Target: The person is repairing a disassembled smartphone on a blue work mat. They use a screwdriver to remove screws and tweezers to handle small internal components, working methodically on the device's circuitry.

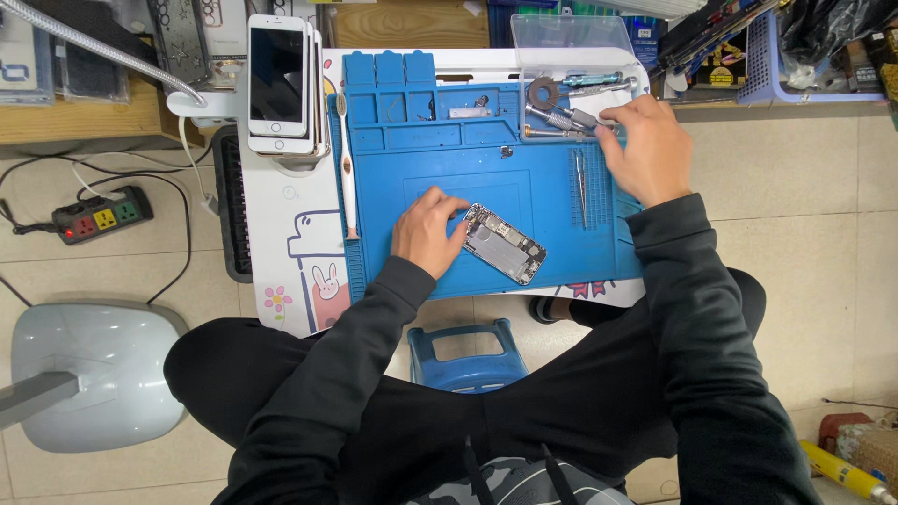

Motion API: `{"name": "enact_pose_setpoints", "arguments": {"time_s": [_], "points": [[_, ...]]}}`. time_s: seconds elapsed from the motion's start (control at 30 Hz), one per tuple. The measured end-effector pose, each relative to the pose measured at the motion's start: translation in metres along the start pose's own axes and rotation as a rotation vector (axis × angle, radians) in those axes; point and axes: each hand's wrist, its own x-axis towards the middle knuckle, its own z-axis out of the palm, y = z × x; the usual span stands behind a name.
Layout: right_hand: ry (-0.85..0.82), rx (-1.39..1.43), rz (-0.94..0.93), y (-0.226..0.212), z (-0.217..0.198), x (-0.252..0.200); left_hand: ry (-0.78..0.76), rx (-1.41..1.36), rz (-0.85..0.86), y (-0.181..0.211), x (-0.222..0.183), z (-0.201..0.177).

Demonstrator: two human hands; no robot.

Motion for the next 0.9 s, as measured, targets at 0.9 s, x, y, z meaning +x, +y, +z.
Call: {"name": "enact_pose_setpoints", "arguments": {"time_s": [0.9], "points": [[0.238, 0.457, 0.454, 0.002, -0.049, -0.155, 0.171, -0.088, -0.076, 0.000, -0.117, -0.022]]}}
